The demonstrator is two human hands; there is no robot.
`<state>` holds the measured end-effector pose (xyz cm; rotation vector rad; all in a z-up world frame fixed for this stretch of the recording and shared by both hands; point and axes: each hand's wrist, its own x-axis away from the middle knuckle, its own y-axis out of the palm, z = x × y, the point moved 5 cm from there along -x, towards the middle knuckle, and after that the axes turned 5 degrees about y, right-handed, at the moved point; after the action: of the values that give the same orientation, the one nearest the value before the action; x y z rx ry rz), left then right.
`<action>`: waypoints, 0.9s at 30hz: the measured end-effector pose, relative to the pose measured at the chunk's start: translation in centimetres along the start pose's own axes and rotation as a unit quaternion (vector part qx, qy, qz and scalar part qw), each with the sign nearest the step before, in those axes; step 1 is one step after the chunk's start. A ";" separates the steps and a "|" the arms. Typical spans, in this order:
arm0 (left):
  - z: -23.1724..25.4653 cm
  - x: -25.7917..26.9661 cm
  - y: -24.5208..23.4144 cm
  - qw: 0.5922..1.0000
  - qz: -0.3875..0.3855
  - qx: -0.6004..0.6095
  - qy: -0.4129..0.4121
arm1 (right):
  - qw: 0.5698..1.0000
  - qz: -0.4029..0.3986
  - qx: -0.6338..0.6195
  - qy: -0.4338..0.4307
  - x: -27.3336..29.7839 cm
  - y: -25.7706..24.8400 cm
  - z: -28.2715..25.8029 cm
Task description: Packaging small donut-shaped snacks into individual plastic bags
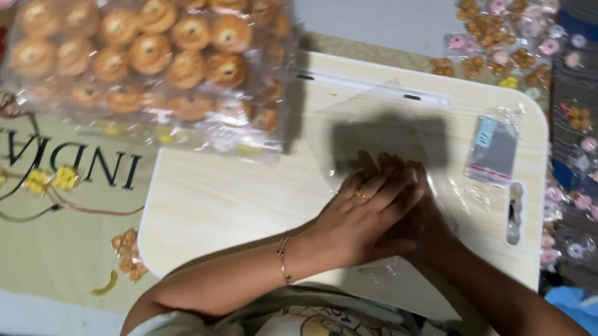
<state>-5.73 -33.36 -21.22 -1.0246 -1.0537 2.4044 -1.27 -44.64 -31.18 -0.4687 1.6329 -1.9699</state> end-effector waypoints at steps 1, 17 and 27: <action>-0.9 0.0 0.2 0.998 -0.015 -0.048 -0.041 | 0.999 0.006 -0.019 -0.029 -0.2 -0.1 -0.7; -2.7 1.4 1.0 0.950 0.290 -0.043 0.103 | 0.933 0.036 -0.261 -0.246 -0.4 -3.1 -3.3; -4.7 0.7 1.4 0.986 0.136 -0.096 -0.026 | 0.912 0.068 -0.358 -0.189 -1.7 -6.6 -1.5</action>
<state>-2.85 -31.55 -24.83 -1.2493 -1.2575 2.5931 -1.98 -41.57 -24.96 -0.9116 2.0101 -1.0336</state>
